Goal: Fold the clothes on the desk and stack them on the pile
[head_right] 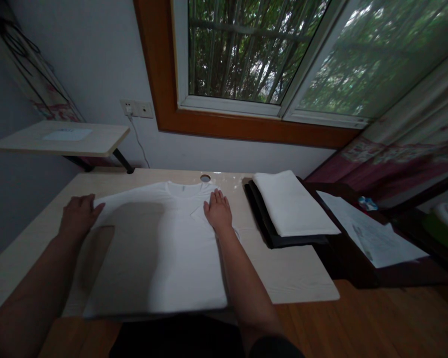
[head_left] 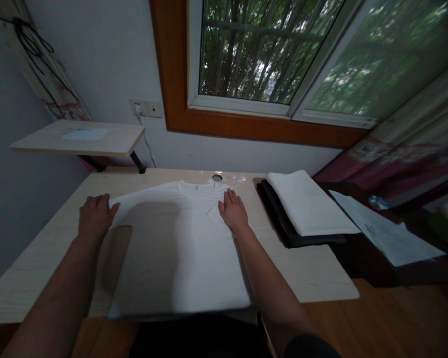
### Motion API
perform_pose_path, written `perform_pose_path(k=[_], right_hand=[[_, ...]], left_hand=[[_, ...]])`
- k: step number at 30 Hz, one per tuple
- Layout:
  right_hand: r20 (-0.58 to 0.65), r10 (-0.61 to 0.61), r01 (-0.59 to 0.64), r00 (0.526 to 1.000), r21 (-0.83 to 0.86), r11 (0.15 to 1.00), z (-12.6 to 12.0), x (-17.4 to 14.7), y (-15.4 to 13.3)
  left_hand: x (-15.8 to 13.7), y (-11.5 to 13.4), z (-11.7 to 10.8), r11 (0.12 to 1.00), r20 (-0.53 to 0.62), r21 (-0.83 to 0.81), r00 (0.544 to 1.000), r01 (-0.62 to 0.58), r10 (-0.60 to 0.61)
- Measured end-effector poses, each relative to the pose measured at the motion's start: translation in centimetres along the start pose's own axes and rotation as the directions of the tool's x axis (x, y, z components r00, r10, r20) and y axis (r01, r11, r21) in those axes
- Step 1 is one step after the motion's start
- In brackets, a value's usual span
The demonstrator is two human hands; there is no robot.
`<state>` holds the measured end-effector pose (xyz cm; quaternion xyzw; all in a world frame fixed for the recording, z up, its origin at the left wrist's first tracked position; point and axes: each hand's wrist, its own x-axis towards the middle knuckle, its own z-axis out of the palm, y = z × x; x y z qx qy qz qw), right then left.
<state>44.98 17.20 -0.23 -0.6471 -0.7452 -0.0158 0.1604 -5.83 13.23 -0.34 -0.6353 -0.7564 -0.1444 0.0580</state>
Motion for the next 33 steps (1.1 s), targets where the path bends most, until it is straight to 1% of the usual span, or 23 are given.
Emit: perform_pose_path(k=[3, 6, 9, 11, 13, 14, 17, 19, 22, 25, 27, 29, 30, 31, 32, 33], right_hand=[[-0.009, 0.002, -0.002, 1.0, 0.007, 1.0, 0.0, 0.0, 0.0], [-0.006, 0.001, -0.001, 1.0, 0.019, 1.0, -0.1, 0.0, 0.0], [-0.009, -0.001, 0.001, 1.0, 0.03, 1.0, -0.2, 0.0, 0.0], [-0.014, -0.006, 0.006, 1.0, 0.032, 0.999, -0.2, 0.0, 0.0], [-0.02, -0.01, 0.011, 1.0, 0.031, 0.999, -0.3, 0.0, 0.0], [-0.022, -0.012, 0.012, 1.0, 0.03, 0.999, -0.3, -0.1, 0.0], [-0.024, -0.008, 0.009, 1.0, 0.031, 0.999, -0.3, -0.1, 0.0], [-0.021, -0.007, 0.008, 1.0, 0.036, 0.999, -0.4, -0.1, 0.0], [-0.026, -0.011, 0.012, 1.0, 0.037, 0.999, -0.5, -0.1, 0.0], [-0.019, -0.004, 0.004, 1.0, 0.036, 0.999, -0.6, 0.0, 0.0], [-0.013, 0.003, -0.002, 1.0, 0.036, 0.999, -0.6, 0.0, 0.0], [-0.012, 0.007, -0.006, 1.0, 0.038, 0.999, -0.6, 0.0, -0.1], [-0.011, 0.007, -0.007, 1.0, 0.041, 0.999, -0.6, 0.0, -0.1], [-0.008, 0.007, -0.007, 1.0, 0.043, 0.999, -0.5, 0.0, -0.1], [-0.006, 0.007, -0.007, 1.0, 0.045, 0.999, -0.5, 0.0, 0.0], [-0.005, 0.008, -0.007, 1.0, 0.046, 0.999, -0.5, 0.0, 0.0]], left_hand=[[0.3, -0.5, -0.2, 0.997, -0.03, -0.007, 0.997, 0.075, -0.075], [1.0, -0.6, -0.7, 0.991, 0.041, -0.029, 0.991, 0.128, -0.126], [1.8, 0.0, -1.5, 0.986, 0.109, -0.042, 0.982, 0.159, -0.154], [2.2, 0.8, -1.9, 0.987, 0.134, -0.053, 0.981, 0.149, -0.141], [2.4, 1.7, -2.1, 0.987, 0.127, -0.084, 0.984, 0.14, -0.129], [2.4, 2.3, -2.3, 0.981, 0.118, -0.11, 0.982, 0.159, -0.146], [2.1, 4.1, -3.1, 0.939, 0.106, -0.205, 0.96, 0.275, -0.258], [1.8, 5.3, -4.0, 0.923, 0.092, -0.265, 0.96, 0.279, -0.264], [1.9, 7.2, -5.7, 0.93, 0.038, -0.313, 0.981, 0.191, -0.188], [2.2, 9.2, -7.1, 0.94, 0.028, -0.317, 0.992, 0.125, -0.122], [2.2, 10.6, -7.6, 0.945, 0.043, -0.322, 0.998, 0.062, -0.051], [1.9, 12.0, -7.8, 0.926, 0.094, -0.375, 0.993, -0.033, 0.073], [1.6, 12.6, -7.8, 0.895, 0.141, -0.438, 0.976, -0.086, 0.163], [1.3, 13.1, -7.8, 0.845, 0.195, -0.519, 0.945, -0.128, 0.263], [1.0, 13.5, -7.7, 0.782, 0.244, -0.606, 0.901, -0.147, 0.358], [0.7, 13.7, -7.6, 0.717, 0.279, -0.683, 0.858, -0.138, 0.431]])
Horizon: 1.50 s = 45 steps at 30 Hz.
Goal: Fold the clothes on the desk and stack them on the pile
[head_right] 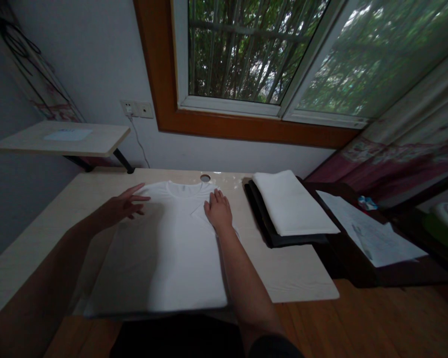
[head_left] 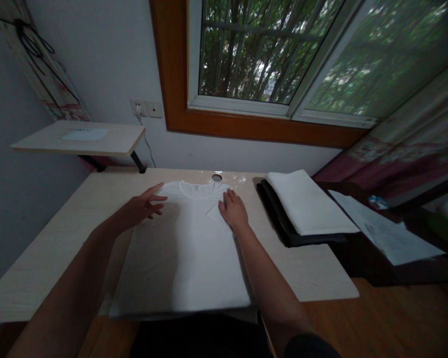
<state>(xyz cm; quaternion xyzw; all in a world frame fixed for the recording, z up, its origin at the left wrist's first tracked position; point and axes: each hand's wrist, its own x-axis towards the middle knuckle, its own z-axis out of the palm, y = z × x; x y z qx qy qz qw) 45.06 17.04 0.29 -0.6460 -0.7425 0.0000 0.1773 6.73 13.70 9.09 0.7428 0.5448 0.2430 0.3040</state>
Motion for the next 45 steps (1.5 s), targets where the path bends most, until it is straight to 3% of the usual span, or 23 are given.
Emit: perform_pose_path(k=[2, 4, 8, 12, 16, 21, 26, 31, 37, 41, 45], right_hand=[[-0.004, -0.001, 0.001, 1.0, 0.0, 1.0, 0.0, 0.0, 0.0], [-0.008, -0.006, 0.006, 1.0, 0.0, 1.0, 0.0, 0.0, 0.0], [-0.007, -0.01, 0.01, 1.0, -0.006, 1.0, 0.1, 0.0, 0.0], [-0.026, -0.01, 0.01, 1.0, -0.01, 1.0, -0.2, -0.1, -0.3], [-0.07, -0.044, 0.044, 0.997, 0.0, 0.999, -1.5, 0.0, -1.5], [-0.012, -0.116, 0.117, 0.993, 0.089, 0.989, -2.3, 0.2, -5.9], [0.093, -0.207, 0.178, 0.974, 0.253, 0.951, -0.6, 0.4, -11.8], [0.144, -0.127, 0.09, 0.981, 0.242, 0.966, 0.8, 0.7, -15.1], [0.191, -0.101, 0.031, 0.976, 0.338, 0.941, 1.4, 1.0, -15.6], [0.194, -0.037, -0.071, 0.98, 0.52, 0.852, 1.4, 0.8, -15.3], [0.289, 0.018, -0.221, 0.957, 0.689, 0.69, 1.1, 0.7, -14.8]], left_hand=[[-0.5, -0.1, 0.4, 0.991, 0.054, -0.13, 0.998, -0.034, 0.041], [-1.2, -0.9, 0.5, 0.989, -0.047, -0.136, 0.998, -0.058, 0.052], [-3.1, -3.7, 0.5, 0.993, -0.25, 0.09, 0.964, -0.071, 0.092], [-5.3, -6.9, 1.3, 0.952, -0.229, 0.303, 0.966, -0.044, 0.118], [-6.7, -8.9, 2.6, 0.928, -0.222, 0.371, 0.967, -0.031, 0.121], [-6.9, -9.5, 3.4, 0.896, -0.208, 0.43, 0.954, -0.111, 0.218], [-6.8, -9.9, 3.6, 0.881, -0.208, 0.462, 0.954, -0.098, 0.215], [-6.8, -10.3, 3.7, 0.874, -0.223, 0.475, 0.948, -0.098, 0.228], [-6.7, -9.9, 3.7, 0.875, -0.221, 0.469, 0.944, -0.118, 0.246], [-6.7, -9.6, 3.6, 0.868, -0.205, 0.47, 0.937, -0.159, 0.282], [-6.7, -9.6, 3.4, 0.861, -0.166, 0.472, 0.94, -0.189, 0.297]])
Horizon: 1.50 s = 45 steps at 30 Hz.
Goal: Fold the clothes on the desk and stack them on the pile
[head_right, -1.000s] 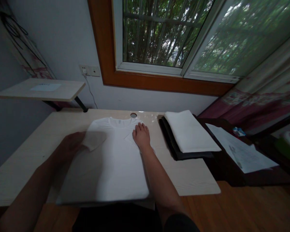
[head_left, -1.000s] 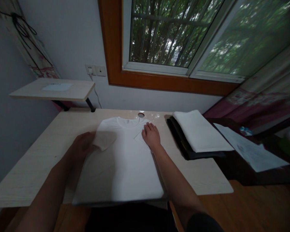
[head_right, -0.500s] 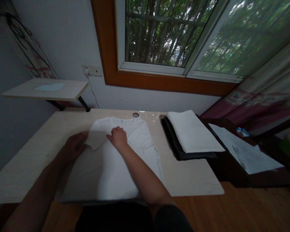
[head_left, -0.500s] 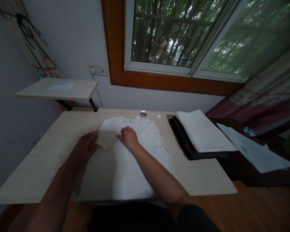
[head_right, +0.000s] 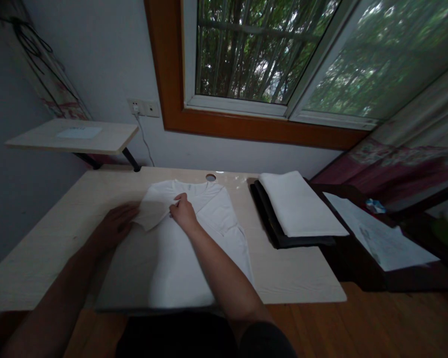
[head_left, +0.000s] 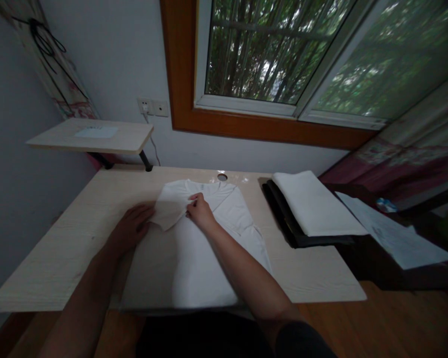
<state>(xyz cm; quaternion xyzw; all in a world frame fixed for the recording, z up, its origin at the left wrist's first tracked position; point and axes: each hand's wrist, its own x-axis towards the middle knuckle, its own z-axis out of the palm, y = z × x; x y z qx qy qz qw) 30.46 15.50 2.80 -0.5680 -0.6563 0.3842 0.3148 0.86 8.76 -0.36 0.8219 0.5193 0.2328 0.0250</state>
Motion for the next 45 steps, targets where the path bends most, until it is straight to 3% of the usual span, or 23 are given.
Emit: perform_pose_path(k=[3, 6, 11, 13, 16, 19, 25, 36, 40, 45], right_hand=[[0.043, 0.042, -0.044, 0.998, 0.04, 0.998, -0.4, -0.2, 0.1], [-0.013, 0.019, -0.02, 1.0, -0.146, 0.989, -0.8, -0.7, -0.1], [-0.074, -0.109, 0.067, 0.991, -0.431, 0.9, -0.8, -2.2, -1.1], [0.016, -0.221, 0.204, 0.975, -0.456, 0.867, -0.3, -3.0, -1.6], [0.225, -0.39, 0.45, 0.893, -0.459, 0.766, 0.8, -4.3, -2.1], [0.325, -0.453, 0.557, 0.83, -0.499, 0.664, 2.1, -5.3, -2.5], [0.349, -0.458, 0.571, 0.818, -0.592, 0.569, 3.5, -5.9, -2.7], [0.392, -0.505, 0.627, 0.769, -0.62, 0.472, 2.5, -7.1, -3.4], [0.391, -0.503, 0.626, 0.771, -0.612, 0.484, 2.6, -7.3, -3.1], [0.329, -0.506, 0.597, 0.797, -0.561, 0.574, 0.7, -6.9, -2.0]], left_hand=[[-0.1, -0.1, -0.2, 1.0, 0.024, 0.006, 0.999, -0.026, 0.025], [-0.1, 0.0, -0.4, 0.999, 0.045, 0.002, 0.998, -0.038, 0.038], [-0.1, 0.3, -0.5, 0.999, 0.061, 0.0, 0.998, -0.032, 0.032], [-0.1, 0.2, -0.4, 0.999, 0.052, 0.011, 0.998, -0.041, 0.041], [-0.1, -0.1, -0.2, 0.998, 0.043, 0.027, 0.997, -0.058, 0.057], [-0.2, -0.1, -0.2, 0.998, 0.046, 0.031, 0.998, -0.054, 0.053], [-0.2, 0.2, -0.3, 0.998, 0.047, 0.031, 0.998, -0.053, 0.051], [-0.1, 0.3, -0.4, 0.997, 0.073, 0.052, 0.995, -0.064, 0.06], [-0.2, 0.1, -0.4, 0.993, 0.071, 0.072, 0.994, -0.093, 0.088], [-0.2, 0.0, -0.3, 0.992, 0.054, 0.072, 0.994, -0.102, 0.098]])
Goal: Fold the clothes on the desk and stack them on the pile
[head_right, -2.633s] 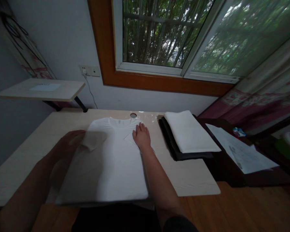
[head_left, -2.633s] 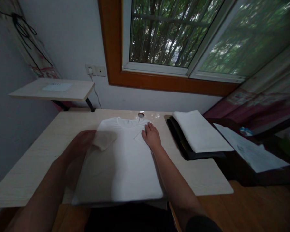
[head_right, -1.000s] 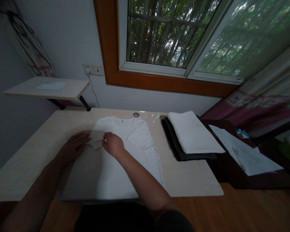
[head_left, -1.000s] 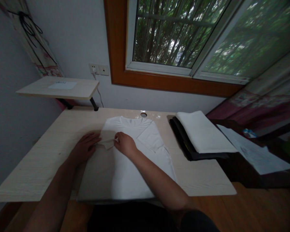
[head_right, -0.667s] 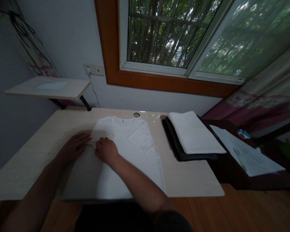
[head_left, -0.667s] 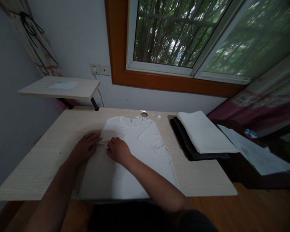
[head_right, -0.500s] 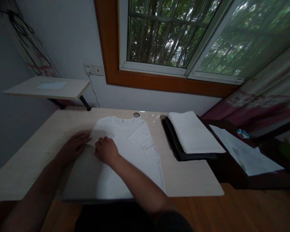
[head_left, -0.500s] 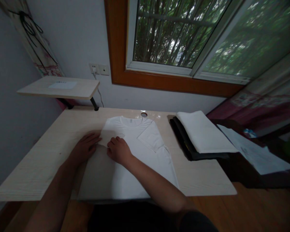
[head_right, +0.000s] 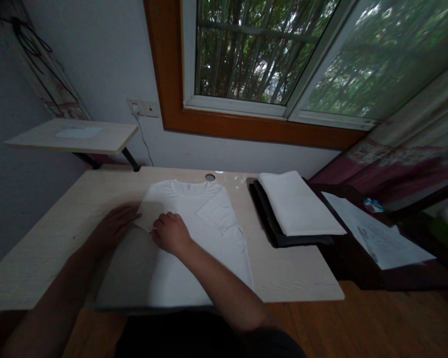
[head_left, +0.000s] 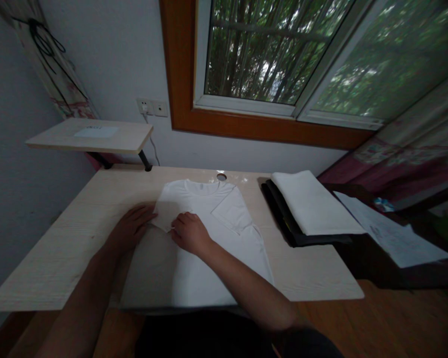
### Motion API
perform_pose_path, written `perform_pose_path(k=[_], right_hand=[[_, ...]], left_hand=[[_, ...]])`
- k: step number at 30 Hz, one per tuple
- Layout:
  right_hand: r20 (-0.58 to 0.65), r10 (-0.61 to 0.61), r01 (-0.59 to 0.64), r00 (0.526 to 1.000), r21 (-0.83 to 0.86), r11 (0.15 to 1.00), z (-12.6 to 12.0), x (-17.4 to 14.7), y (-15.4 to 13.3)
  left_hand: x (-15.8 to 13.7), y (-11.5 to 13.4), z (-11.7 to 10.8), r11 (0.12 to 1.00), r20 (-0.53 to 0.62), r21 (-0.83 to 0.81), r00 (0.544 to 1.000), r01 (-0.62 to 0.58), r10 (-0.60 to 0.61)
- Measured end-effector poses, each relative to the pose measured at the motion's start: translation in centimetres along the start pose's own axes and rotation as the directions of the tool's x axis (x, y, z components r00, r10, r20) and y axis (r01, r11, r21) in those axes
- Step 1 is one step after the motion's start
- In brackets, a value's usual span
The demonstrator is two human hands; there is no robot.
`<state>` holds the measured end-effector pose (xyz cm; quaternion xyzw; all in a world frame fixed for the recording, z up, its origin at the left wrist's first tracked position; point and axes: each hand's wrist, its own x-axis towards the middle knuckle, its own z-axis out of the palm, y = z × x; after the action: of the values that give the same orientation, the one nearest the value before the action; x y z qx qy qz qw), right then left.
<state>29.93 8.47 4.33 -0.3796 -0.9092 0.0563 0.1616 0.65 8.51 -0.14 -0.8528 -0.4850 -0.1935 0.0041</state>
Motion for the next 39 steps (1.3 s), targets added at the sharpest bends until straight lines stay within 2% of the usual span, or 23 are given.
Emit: perform_pose_path(k=[4, 8, 11, 14, 17, 19, 23, 33, 39], right_hand=[[-0.112, 0.139, -0.133, 0.984, 0.061, 0.989, -1.3, -1.6, 4.2], [-0.218, 0.292, -0.291, 0.931, 0.038, 0.956, -2.6, -3.7, 9.5], [-0.243, 0.374, -0.398, 0.895, -0.055, 0.916, -3.1, -5.3, 12.7], [-0.219, 0.416, -0.448, 0.883, -0.129, 0.884, -2.9, -6.6, 14.7], [-0.18, 0.458, -0.486, 0.87, -0.164, 0.858, -2.3, -7.4, 15.6], [-0.152, 0.479, -0.501, 0.865, -0.18, 0.847, -1.9, -7.7, 15.9], [-0.094, 0.51, -0.518, 0.855, -0.221, 0.827, -1.7, -7.7, 16.0], [0.016, 0.572, -0.548, 0.82, -0.265, 0.793, -2.1, -6.9, 16.6], [0.027, 0.565, -0.54, 0.825, -0.261, 0.8, -1.9, -6.0, 17.6]], left_hand=[[0.4, 0.5, 0.0, 1.0, -0.035, 0.019, 0.999, 0.0, 0.001], [1.6, 1.4, 0.3, 0.999, -0.095, 0.052, 0.995, 0.018, -0.013], [3.5, 2.5, 0.9, 0.997, -0.114, 0.082, 0.993, 0.014, -0.004], [6.1, 3.9, 2.0, 0.996, -0.091, 0.092, 0.996, 0.007, 0.001], [8.8, 5.2, 3.8, 0.991, -0.059, 0.122, 0.997, 0.049, -0.042], [10.2, 5.6, 5.1, 0.983, -0.024, 0.146, 0.993, 0.115, -0.113], [11.3, 5.7, 6.5, 0.959, 0.04, 0.191, 0.974, 0.21, -0.221], [11.6, 5.0, 6.2, 0.957, 0.065, 0.199, 0.971, 0.212, -0.229], [12.2, 4.6, 6.2, 0.95, 0.07, 0.214, 0.967, 0.227, -0.247]])
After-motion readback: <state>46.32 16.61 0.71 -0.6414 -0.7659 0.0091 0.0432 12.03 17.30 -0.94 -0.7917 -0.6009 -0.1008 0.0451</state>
